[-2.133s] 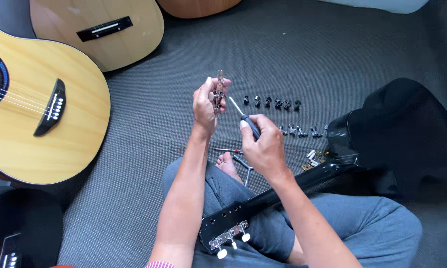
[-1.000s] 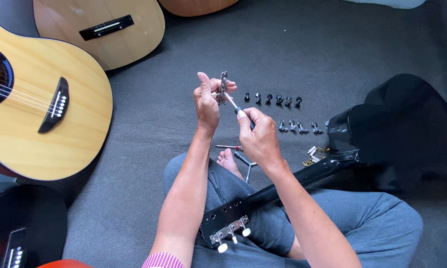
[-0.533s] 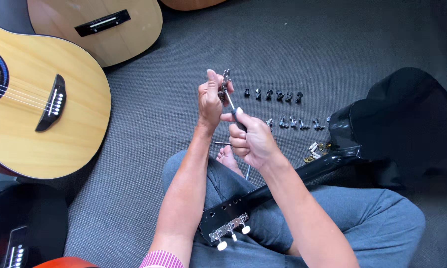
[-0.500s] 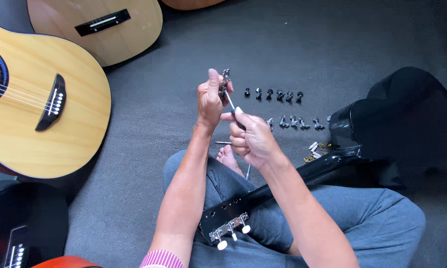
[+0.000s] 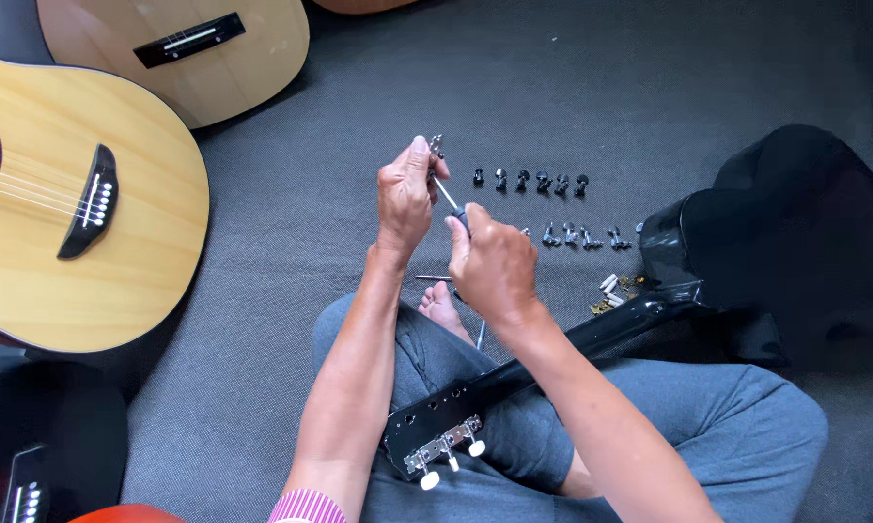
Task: The person sits on the floor and assembles guitar tuners onto a guitar headstock. They use a screwdriver to tighten screws and secure the tuners in place. The person handles multiple tuners and screws, working methodically to complete the assembly.
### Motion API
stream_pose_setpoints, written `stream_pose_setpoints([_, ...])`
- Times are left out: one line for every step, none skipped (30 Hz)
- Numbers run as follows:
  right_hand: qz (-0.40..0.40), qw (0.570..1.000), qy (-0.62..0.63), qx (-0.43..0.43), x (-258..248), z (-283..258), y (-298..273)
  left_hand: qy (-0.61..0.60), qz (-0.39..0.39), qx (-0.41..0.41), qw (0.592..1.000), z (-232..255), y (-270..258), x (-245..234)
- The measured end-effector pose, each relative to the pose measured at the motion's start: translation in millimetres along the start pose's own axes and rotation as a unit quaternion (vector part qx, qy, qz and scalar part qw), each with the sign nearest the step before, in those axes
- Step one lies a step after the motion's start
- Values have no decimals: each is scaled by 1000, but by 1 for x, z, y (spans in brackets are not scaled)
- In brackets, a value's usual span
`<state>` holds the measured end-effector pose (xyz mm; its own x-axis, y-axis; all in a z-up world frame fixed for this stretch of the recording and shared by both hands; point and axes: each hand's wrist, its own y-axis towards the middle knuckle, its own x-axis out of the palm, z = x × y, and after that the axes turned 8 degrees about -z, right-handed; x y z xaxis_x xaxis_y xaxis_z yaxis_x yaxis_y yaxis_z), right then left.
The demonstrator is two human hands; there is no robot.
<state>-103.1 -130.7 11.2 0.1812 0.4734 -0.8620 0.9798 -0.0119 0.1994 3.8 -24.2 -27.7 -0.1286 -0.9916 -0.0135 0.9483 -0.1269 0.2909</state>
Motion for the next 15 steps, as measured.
stream_pose_setpoints([1,1000,0,0,-2,-1,1,0,-1,1,1000,-1,1,0])
stream_pose_setpoints([44,994,-92,-42,-5,-2,1,0,-4,1,1000,-2,2,0])
stream_pose_setpoints([85,976,-182,-84,-6,-4,1,1,-6,0,1000,-3,1,-1])
stream_pose_setpoints([85,976,-182,-84,-6,-3,0,1,-6,0,1000,-2,-1,-1])
stream_pose_setpoints([94,971,-196,-97,-6,-1,1,-19,7,-18,1000,-2,-2,-1])
stream_pose_setpoints([102,966,-210,-111,-6,0,2,-38,19,-35,998,-1,-2,0])
stream_pose_setpoints([103,966,-209,-111,-12,-3,4,-38,19,-34,999,-6,-1,0])
stream_pose_setpoints([84,980,-146,-108,-18,-7,6,-52,23,-35,998,-11,1,0])
stream_pose_setpoints([65,989,-84,-102,-24,-9,8,-68,27,-36,997,-16,2,1])
stream_pose_setpoints([65,989,-84,-101,-19,-8,8,-68,25,-36,997,-14,1,1])
stream_pose_setpoints([32,996,-46,-68,-14,-5,9,-85,26,-43,995,-12,1,1])
stream_pose_setpoints([-2,999,-8,-34,-8,-3,10,-102,26,-51,993,-10,1,1])
stream_pose_setpoints([-2,999,-7,-35,-15,-8,9,-100,27,-50,993,-5,0,-1])
stream_pose_setpoints([19,998,-19,-64,-22,-14,8,-109,31,-52,992,-1,0,-3])
stream_pose_setpoints([40,994,-33,-92,-30,-18,7,-120,35,-55,991,3,-1,-3])
